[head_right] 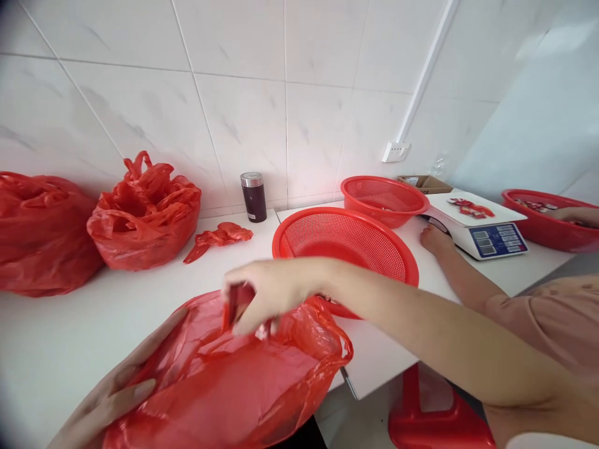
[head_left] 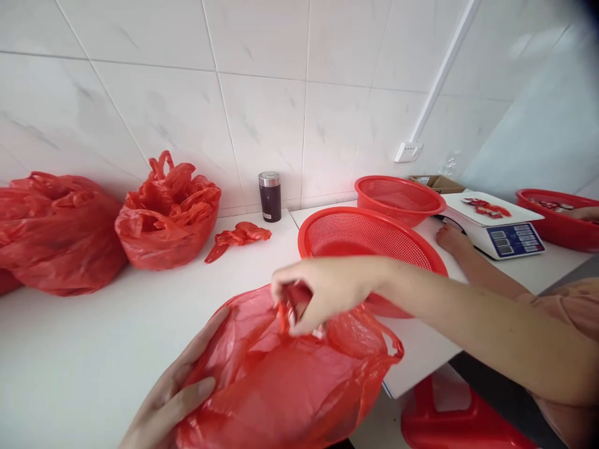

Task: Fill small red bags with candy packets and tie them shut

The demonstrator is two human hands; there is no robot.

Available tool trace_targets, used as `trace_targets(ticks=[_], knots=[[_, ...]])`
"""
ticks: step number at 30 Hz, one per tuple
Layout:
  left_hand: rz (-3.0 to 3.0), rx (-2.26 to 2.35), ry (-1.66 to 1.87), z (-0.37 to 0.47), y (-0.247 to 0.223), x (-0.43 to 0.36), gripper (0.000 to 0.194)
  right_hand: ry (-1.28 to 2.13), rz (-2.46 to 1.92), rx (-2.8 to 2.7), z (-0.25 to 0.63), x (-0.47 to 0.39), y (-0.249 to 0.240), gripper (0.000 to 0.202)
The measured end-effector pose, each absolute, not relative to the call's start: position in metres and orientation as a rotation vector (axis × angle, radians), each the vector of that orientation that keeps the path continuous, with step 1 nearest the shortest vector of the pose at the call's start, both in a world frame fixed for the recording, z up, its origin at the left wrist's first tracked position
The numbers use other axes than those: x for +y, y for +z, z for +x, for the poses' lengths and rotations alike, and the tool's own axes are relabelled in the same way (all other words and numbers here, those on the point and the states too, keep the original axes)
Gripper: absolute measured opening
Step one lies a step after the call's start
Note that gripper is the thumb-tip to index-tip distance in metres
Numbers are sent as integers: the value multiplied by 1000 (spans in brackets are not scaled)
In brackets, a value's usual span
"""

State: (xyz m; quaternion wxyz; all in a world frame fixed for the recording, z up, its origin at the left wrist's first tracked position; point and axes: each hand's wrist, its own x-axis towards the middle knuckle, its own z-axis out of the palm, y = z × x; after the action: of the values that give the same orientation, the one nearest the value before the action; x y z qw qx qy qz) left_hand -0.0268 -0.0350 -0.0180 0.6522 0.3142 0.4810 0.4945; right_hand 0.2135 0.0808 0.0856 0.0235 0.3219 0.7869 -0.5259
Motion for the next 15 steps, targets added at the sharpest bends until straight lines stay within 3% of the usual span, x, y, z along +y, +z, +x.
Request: trace_targets(ticks=[4, 6, 9, 11, 13, 15], knots=[[728, 1049, 1174, -20, -16, -33, 71, -964, 1190, 2814, 183, 57, 60, 42], [752, 1067, 1182, -19, -14, -34, 66, -895, 1238, 2896, 186, 58, 59, 53], [782, 1120, 1221, -23, -13, -38, 64, -894, 1363, 2952, 210, 73, 69, 36], [789, 1173, 1240, -27, -15, -40, 66, -653, 1621, 2955, 235, 88, 68, 21], [790, 1221, 1233, -31, -17, -42, 72, -354, 1832, 2815, 261, 101, 54, 17], [814, 1273, 1212, -35, -20, -43, 78, -303, 1841, 2618, 283, 111, 31, 22]])
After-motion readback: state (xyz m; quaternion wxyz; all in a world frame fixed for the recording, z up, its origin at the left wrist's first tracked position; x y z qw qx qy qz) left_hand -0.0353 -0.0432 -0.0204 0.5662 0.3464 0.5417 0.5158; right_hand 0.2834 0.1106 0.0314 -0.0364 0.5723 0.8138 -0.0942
